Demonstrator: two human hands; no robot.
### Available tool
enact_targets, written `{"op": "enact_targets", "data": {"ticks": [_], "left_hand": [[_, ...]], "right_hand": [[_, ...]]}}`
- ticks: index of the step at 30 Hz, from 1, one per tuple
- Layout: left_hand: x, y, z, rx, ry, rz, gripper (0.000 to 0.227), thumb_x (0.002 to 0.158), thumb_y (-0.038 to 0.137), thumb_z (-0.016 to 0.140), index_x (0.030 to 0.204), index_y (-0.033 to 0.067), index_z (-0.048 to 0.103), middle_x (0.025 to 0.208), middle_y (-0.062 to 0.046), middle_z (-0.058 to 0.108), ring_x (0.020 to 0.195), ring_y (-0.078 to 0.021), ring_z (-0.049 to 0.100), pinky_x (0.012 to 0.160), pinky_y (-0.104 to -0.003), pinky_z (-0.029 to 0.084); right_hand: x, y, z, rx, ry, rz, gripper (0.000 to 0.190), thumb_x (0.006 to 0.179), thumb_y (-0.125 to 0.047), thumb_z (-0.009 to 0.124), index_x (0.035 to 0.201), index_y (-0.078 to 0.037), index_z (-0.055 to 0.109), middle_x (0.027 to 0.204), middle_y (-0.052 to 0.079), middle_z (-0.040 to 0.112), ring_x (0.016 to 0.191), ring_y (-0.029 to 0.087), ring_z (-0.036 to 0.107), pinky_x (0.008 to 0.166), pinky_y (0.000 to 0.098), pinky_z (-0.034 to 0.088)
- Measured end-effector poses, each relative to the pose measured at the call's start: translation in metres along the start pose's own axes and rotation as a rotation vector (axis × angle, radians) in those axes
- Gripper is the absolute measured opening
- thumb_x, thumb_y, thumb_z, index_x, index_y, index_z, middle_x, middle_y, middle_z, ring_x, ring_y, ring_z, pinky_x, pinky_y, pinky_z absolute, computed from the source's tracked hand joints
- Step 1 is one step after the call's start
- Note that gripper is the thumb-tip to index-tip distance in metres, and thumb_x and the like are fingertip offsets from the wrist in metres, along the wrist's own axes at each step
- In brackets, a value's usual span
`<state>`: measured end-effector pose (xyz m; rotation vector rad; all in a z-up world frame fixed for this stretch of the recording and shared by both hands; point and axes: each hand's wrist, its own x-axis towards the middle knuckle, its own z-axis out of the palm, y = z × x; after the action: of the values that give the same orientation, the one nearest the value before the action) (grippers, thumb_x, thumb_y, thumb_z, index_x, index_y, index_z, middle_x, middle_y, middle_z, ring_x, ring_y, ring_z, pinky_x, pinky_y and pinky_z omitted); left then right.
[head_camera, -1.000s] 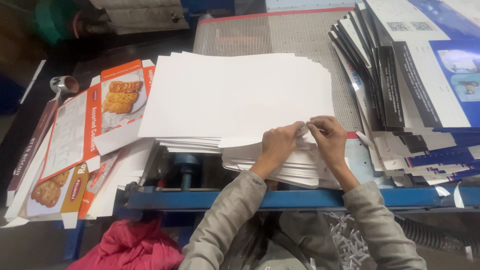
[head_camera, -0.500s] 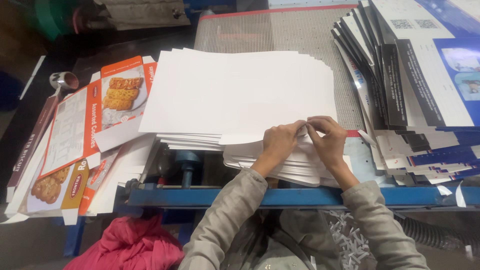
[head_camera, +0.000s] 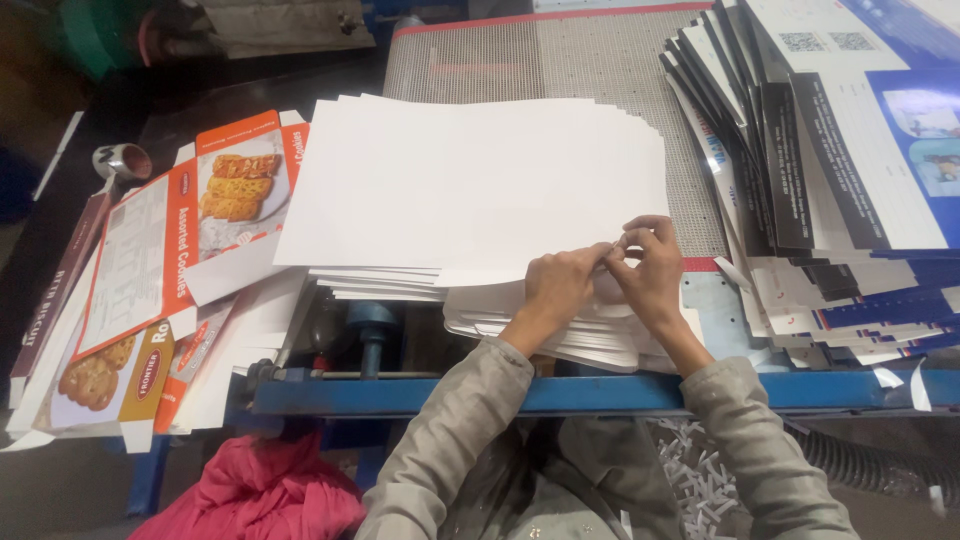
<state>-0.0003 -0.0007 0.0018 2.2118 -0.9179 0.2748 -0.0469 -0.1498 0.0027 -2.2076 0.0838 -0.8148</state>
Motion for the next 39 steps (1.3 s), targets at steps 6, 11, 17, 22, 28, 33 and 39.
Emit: {"op": "enact_targets", "data": {"ticks": [6, 11, 17, 22, 28, 33, 39], "left_hand": [[0.002, -0.004, 0.002, 0.013, 0.073, -0.014, 0.022, 0.096, 0.024, 0.062, 0.116, 0.0273, 0.071, 0.08, -0.006, 0.076, 0.067, -0.0298, 0.074, 0.058, -0.043, 0.056], [0.006, -0.003, -0.006, 0.017, 0.063, -0.078, 0.016, 0.1, 0.032, 0.063, 0.111, 0.0265, 0.072, 0.069, -0.01, 0.071, 0.063, -0.0318, 0.072, 0.057, -0.044, 0.055], [0.009, -0.004, -0.011, -0.101, 0.103, -0.099, 0.015, 0.095, 0.035, 0.067, 0.095, 0.0203, 0.072, 0.07, -0.008, 0.072, 0.066, -0.0312, 0.072, 0.059, -0.044, 0.054], [0.008, -0.002, -0.017, -0.137, 0.141, -0.058, 0.017, 0.092, 0.033, 0.071, 0.092, 0.0158, 0.07, 0.075, -0.006, 0.074, 0.069, -0.0302, 0.072, 0.059, -0.043, 0.054], [0.002, 0.009, -0.024, -0.158, 0.149, -0.016, 0.017, 0.092, 0.033, 0.072, 0.092, 0.0159, 0.07, 0.073, -0.006, 0.072, 0.067, -0.0284, 0.072, 0.059, -0.041, 0.054], [0.008, 0.01, -0.026, -0.138, 0.126, 0.004, 0.018, 0.094, 0.033, 0.071, 0.092, 0.0147, 0.07, 0.071, -0.008, 0.072, 0.066, -0.0301, 0.071, 0.058, -0.042, 0.053], [0.016, -0.015, -0.016, 0.02, 0.012, 0.211, 0.026, 0.096, 0.039, 0.067, 0.103, 0.0149, 0.071, 0.084, -0.007, 0.075, 0.072, -0.0279, 0.073, 0.064, -0.041, 0.055]], "right_hand": [[-0.002, 0.029, -0.003, 0.07, 0.052, 0.125, 0.011, 0.087, -0.003, 0.072, 0.088, 0.004, 0.065, 0.121, 0.013, 0.056, 0.097, 0.019, 0.07, 0.077, 0.0293, 0.064], [-0.02, 0.043, -0.045, 0.25, 0.186, 0.361, 0.012, 0.085, -0.006, 0.072, 0.087, 0.0, 0.063, 0.133, 0.012, 0.049, 0.109, 0.02, 0.062, 0.088, 0.0317, 0.062], [-0.136, -0.002, -0.178, -0.569, 0.539, 0.137, 0.016, 0.091, -0.004, 0.065, 0.101, 0.006, 0.059, 0.122, 0.019, 0.055, 0.113, 0.029, 0.06, 0.099, 0.0398, 0.056], [-0.118, -0.015, -0.155, -0.744, 0.28, -0.02, 0.013, 0.101, -0.012, 0.082, 0.102, -0.003, 0.073, 0.105, 0.012, 0.071, 0.096, 0.026, 0.067, 0.087, 0.0377, 0.049], [-0.036, -0.023, -0.036, -0.156, 0.048, -0.079, 0.019, 0.086, -0.011, 0.081, 0.104, -0.006, 0.079, 0.098, 0.01, 0.074, 0.088, 0.025, 0.072, 0.076, 0.0363, 0.054], [-0.022, 0.0, -0.017, -0.109, 0.037, -0.034, 0.014, 0.085, -0.013, 0.082, 0.099, -0.008, 0.079, 0.094, 0.009, 0.075, 0.085, 0.023, 0.073, 0.075, 0.0351, 0.054], [-0.008, 0.049, -0.01, -0.286, -0.2, -0.038, 0.014, 0.083, -0.018, 0.081, 0.093, -0.009, 0.082, 0.09, 0.009, 0.075, 0.087, 0.029, 0.066, 0.078, 0.0395, 0.05]]}}
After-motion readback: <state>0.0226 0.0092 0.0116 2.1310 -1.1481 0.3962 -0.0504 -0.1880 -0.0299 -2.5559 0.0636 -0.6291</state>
